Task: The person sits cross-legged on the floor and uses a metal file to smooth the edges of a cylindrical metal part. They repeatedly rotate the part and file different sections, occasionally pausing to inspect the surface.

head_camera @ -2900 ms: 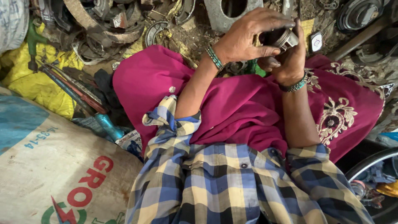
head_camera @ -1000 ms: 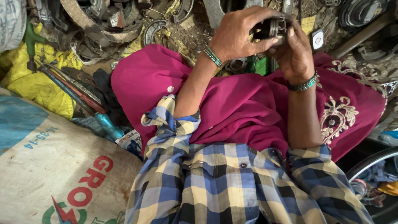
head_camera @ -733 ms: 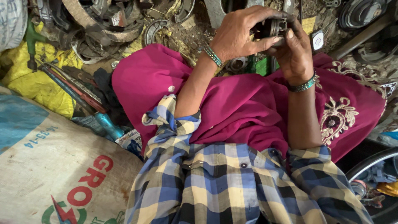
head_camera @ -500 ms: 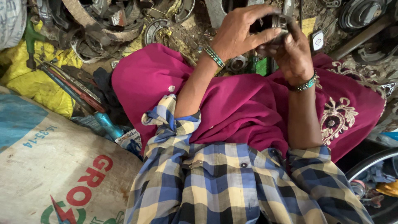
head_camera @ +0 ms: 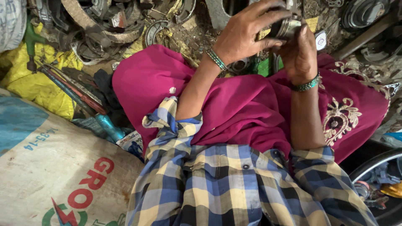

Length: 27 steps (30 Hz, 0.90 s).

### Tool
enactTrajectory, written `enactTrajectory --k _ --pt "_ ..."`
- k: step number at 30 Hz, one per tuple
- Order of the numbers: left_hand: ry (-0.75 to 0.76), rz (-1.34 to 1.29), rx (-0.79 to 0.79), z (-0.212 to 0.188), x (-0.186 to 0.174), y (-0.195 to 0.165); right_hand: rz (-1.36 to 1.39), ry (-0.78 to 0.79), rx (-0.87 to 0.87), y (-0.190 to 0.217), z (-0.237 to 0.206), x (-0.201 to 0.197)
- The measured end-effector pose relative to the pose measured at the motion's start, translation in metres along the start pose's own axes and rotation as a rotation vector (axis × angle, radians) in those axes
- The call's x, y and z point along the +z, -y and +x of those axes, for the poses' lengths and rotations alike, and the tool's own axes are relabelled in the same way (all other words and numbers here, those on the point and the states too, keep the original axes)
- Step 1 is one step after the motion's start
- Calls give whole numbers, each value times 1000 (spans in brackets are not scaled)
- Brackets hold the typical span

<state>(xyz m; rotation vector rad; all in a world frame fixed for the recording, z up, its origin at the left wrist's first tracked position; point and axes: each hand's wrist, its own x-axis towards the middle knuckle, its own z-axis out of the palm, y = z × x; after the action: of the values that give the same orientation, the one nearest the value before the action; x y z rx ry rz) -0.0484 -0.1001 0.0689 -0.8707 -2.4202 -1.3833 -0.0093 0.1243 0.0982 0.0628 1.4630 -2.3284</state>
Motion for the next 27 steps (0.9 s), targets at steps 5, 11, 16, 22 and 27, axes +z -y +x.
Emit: enactTrajectory --k 5,11,16,22,27 --pt "14 -92 -60 1 -3 -2 -42 49 -26 10 -2 11" --pt "-34 -142 -11 5 -13 -9 -55 101 -35 11 0 8" --pt "-25 -163 -23 7 -13 -10 -74 136 -49 12 0 7" --pt "-50 -101 54 4 -9 -4 -99 155 -42 16 -3 10" --pt "-55 -51 122 1 -5 -2 -170 113 -33 19 -5 10"
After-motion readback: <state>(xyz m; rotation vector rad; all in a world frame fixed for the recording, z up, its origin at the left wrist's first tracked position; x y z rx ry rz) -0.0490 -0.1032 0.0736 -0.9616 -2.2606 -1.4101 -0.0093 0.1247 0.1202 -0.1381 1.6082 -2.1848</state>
